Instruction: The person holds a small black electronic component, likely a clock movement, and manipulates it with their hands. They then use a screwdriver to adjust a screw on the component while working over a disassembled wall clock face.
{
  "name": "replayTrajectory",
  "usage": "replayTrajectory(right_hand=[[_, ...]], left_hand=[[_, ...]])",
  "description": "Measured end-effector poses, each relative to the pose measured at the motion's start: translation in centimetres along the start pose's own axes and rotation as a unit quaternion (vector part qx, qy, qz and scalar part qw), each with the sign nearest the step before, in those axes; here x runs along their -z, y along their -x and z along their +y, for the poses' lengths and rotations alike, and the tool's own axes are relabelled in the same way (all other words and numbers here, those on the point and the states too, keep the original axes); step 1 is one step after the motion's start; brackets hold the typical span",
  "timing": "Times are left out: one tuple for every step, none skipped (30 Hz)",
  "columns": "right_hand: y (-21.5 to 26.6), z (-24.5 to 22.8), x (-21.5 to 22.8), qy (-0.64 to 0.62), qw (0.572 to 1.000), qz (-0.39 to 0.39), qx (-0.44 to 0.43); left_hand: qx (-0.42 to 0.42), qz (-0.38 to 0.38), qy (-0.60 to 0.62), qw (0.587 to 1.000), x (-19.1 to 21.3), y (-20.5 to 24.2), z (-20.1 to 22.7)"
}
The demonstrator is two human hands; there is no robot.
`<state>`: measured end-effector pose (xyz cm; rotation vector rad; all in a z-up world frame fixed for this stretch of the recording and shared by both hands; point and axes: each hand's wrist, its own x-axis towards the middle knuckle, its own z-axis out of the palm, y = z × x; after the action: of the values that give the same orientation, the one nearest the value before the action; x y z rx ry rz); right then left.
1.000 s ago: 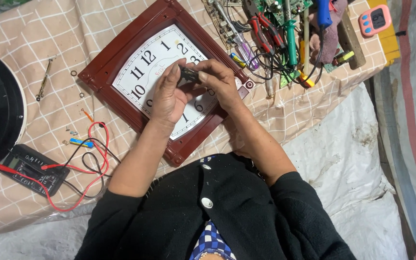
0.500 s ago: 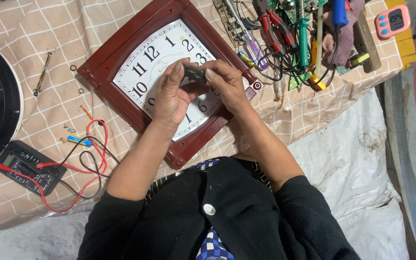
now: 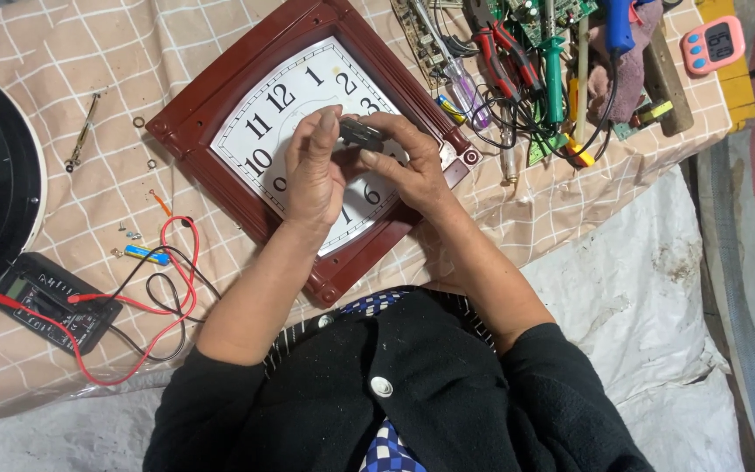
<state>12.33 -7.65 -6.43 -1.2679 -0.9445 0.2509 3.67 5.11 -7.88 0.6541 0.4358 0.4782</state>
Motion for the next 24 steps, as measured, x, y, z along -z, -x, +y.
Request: replayTrajectory(right_hand=[[0.0,-0.1,0.0,0.000,1.000,0.000,0.000],[0.0,-0.2,-0.1,0.014,1.000,0.003,0.011],[0.0,-0.2,-0.1,0.029,0.999,0.005,0.022],[0.0,-0.2,0.0,0.028,0.999,0.005,0.022],[0.0,-0.2,0.0,0.026,0.999,0.003,0.024],[-0.1,-0.2,0.1,0.025,0.999,0.002,0.028],[-0.2,-0.3,0.1,0.025,0.999,0.001,0.028],[-0.2,-0.4,0.1,0.015,0.999,-0.004,0.030],[-0.3,-0.5,0.1,0.005,0.999,-0.009,0.032],[-0.3,-0.6,0.1,0.005,0.999,-0.008,0.032],[-0.4,-0.6,0.1,-0.004,1.000,-0.009,0.029],[-0.5,-0.7,0.1,-0.014,1.000,-0.011,0.026],[-0.1,-0.1,0.4,-0.014,1.000,-0.011,0.026],[0.3,0.5,0.7,-0.029,1.000,-0.008,0.000],[0.6,1.0,0.9,-0.044,0.999,-0.006,-0.025],[0.8,1.6,0.9,-0.044,0.999,-0.006,-0.026],[0.9,2.1,0.9,-0.061,0.998,-0.001,-0.035],[1.0,2.6,0.9,-0.078,0.996,0.005,-0.043],[1.0,2.9,0.9,-0.078,0.996,0.004,-0.043],[1.0,3.1,1.0,-0.081,0.995,0.005,-0.050],[1.1,3.3,1.0,-0.083,0.995,0.005,-0.058],[1.1,3.2,1.0,-0.083,0.995,0.005,-0.058],[1.1,3.2,0.9,-0.085,0.994,0.007,-0.063],[1.1,3.1,0.9,-0.086,0.994,0.010,-0.069]], left_hand=[[0.000,0.000,0.000,1.000,0.1,-0.1,0.0],[-0.002,-0.018,-0.013,1.000,0.3,-0.1,-0.1],[-0.004,-0.036,-0.026,0.999,0.4,-0.1,-0.2],[-0.004,-0.036,-0.026,0.999,0.3,0.0,-0.2],[-0.005,-0.039,-0.035,0.999,0.2,0.1,-0.1],[-0.006,-0.042,-0.044,0.998,0.1,0.1,-0.1],[-0.007,-0.042,-0.044,0.998,0.2,0.1,-0.1],[-0.017,-0.048,-0.060,0.997,0.2,0.1,-0.2],[-0.028,-0.054,-0.076,0.995,0.2,0.0,-0.3],[-0.028,-0.054,-0.077,0.995,-0.1,0.2,-0.2],[-0.041,-0.064,-0.093,0.993,-0.4,0.4,0.0],[-0.055,-0.073,-0.108,0.990,-0.6,0.6,0.1],[-0.055,-0.073,-0.109,0.990,-0.5,0.6,0.1],[-0.067,-0.096,-0.119,0.986,-0.3,0.5,0.0],[-0.080,-0.120,-0.129,0.981,-0.1,0.5,0.0],[-0.080,-0.119,-0.129,0.981,-0.1,0.4,-0.2],[-0.090,-0.125,-0.133,0.979,0.0,0.4,-0.4],[-0.100,-0.132,-0.137,0.977,0.1,0.3,-0.5],[-0.101,-0.131,-0.137,0.977,0.2,0.3,-0.6],[-0.110,-0.137,-0.148,0.973,0.2,0.3,-0.8],[-0.120,-0.142,-0.158,0.970,0.3,0.3,-0.9],[-0.120,-0.142,-0.158,0.970,0.1,0.5,-0.7],[-0.126,-0.140,-0.173,0.967,-0.2,0.7,-0.5],[-0.132,-0.138,-0.188,0.964,-0.4,0.9,-0.3]])
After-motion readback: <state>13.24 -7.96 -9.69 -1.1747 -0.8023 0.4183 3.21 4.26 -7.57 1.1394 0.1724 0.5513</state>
